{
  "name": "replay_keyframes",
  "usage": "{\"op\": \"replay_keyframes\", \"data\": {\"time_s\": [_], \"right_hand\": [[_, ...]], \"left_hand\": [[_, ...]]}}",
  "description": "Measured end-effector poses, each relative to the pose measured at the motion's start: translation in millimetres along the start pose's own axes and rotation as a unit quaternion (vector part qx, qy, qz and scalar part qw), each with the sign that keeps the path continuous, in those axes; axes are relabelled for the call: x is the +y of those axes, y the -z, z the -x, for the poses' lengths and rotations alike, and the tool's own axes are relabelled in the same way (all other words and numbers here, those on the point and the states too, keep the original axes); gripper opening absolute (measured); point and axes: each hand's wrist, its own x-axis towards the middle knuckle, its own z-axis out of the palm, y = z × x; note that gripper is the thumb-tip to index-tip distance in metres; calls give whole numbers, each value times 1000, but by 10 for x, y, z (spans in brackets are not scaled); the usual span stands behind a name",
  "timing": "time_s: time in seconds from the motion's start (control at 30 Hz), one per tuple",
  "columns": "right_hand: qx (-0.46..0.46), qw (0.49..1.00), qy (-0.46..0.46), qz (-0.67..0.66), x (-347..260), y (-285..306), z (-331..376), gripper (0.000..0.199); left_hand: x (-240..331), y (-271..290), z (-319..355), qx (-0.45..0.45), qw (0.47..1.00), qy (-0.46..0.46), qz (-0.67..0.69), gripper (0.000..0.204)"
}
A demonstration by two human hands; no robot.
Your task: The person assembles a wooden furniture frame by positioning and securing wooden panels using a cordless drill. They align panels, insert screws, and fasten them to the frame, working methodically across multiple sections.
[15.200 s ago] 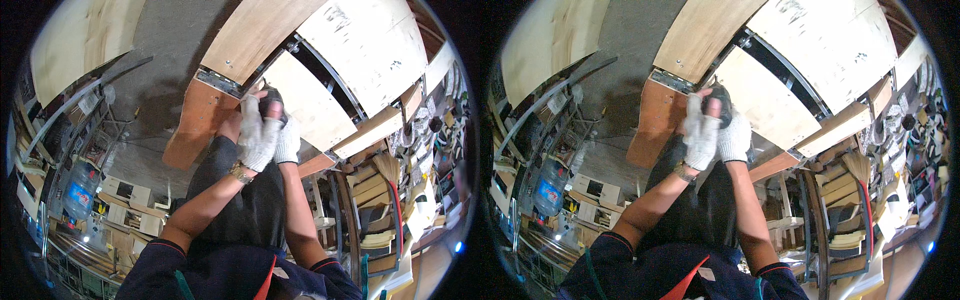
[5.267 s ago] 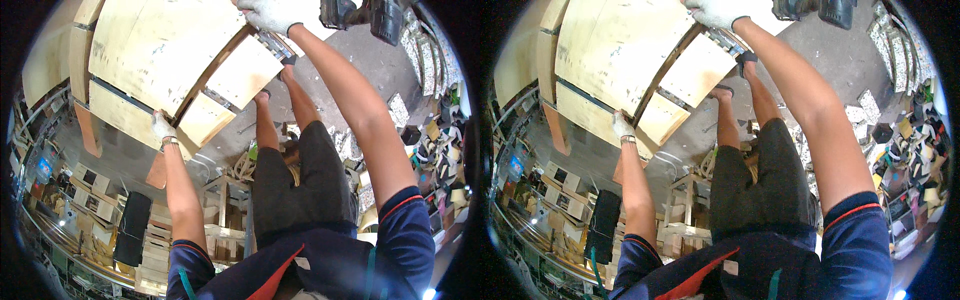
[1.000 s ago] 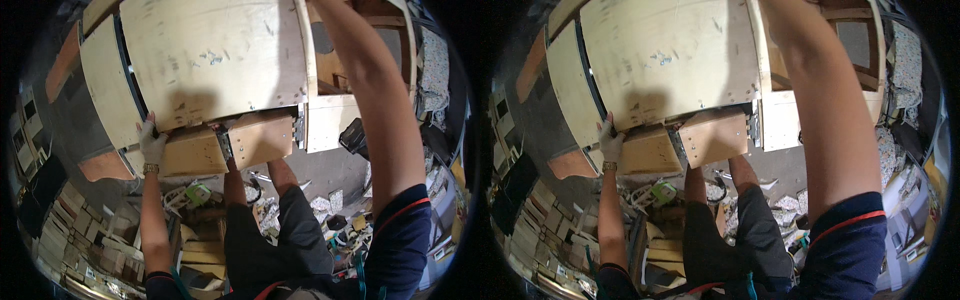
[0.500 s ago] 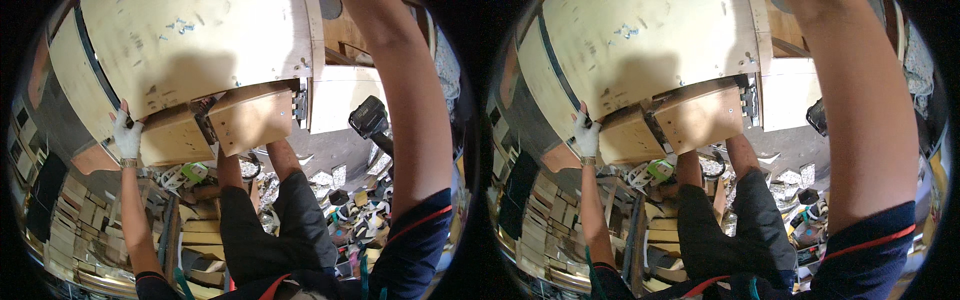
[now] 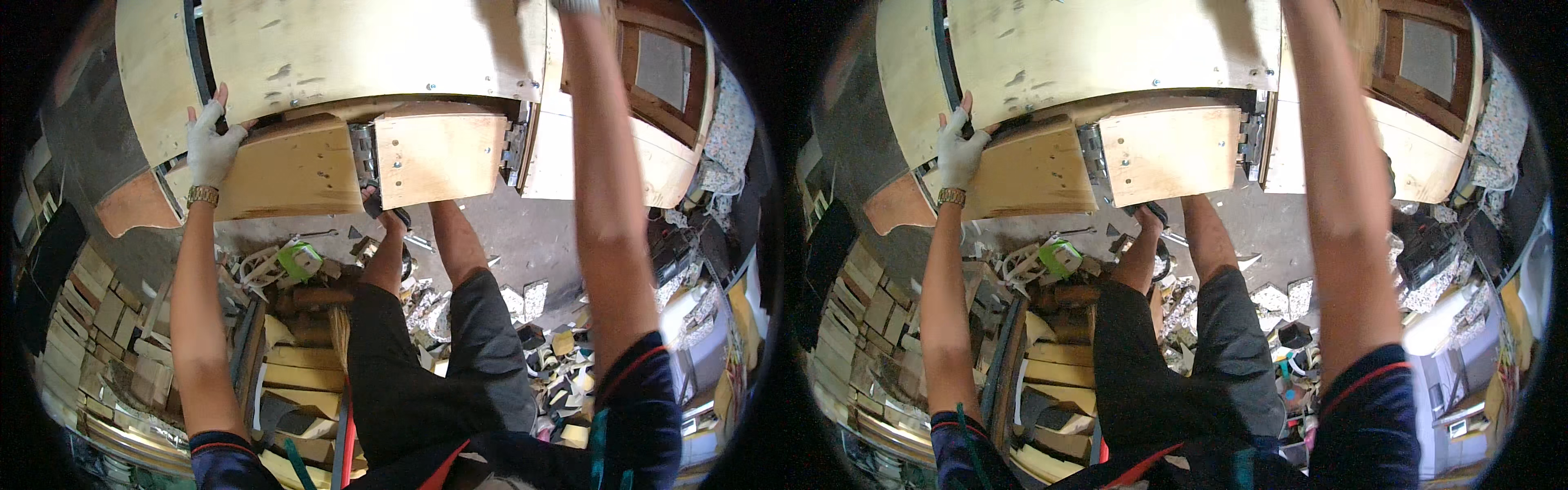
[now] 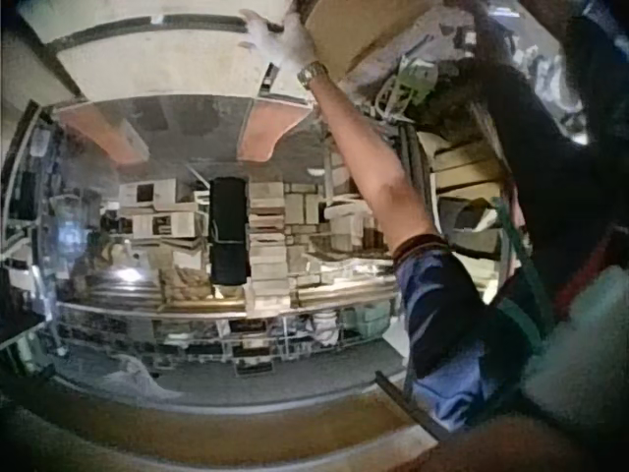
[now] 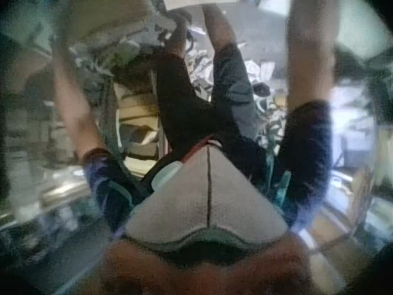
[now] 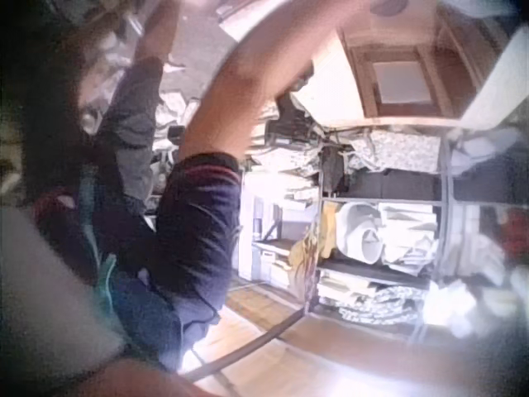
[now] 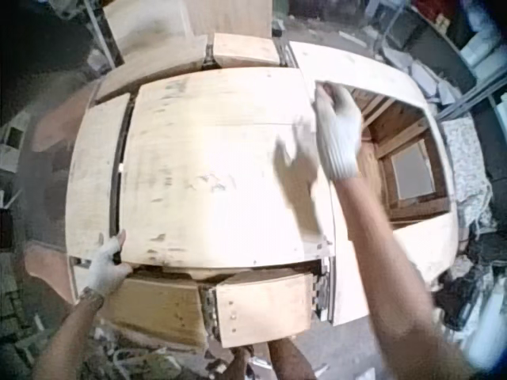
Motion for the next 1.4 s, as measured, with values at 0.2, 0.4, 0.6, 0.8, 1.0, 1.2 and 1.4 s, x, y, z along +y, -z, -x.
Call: {"op": "replay_keyframes", "data": {"time_s": [0.2,0.4,0.6,0.8,1.0,1.2,1.4], "right_hand": [[72,983,-171,3,-706,926,2432,27],[271,910,-275,149,-335,2175,3657,31],[296,942,-156,26,-16,2450,2911,67],[305,914,-235,131,692,3484,2277,50],[25,979,-199,-28,-475,2765,2529,17],[-232,907,-348,46,-1008,2236,2707,11],[-383,821,-344,248,-1119,1347,2439,34]], "left_hand": [[32,12,36,6,999,26,-24,79],[-138,-98,-48,19,999,-5,-26,87],[-143,11,-4,22,999,-15,-24,92],[245,-111,-268,47,997,40,54,66],[643,-269,-724,324,936,136,-32,54],[931,-263,-1055,186,916,354,-28,58],[902,-273,-1018,215,907,355,-66,53]]}}
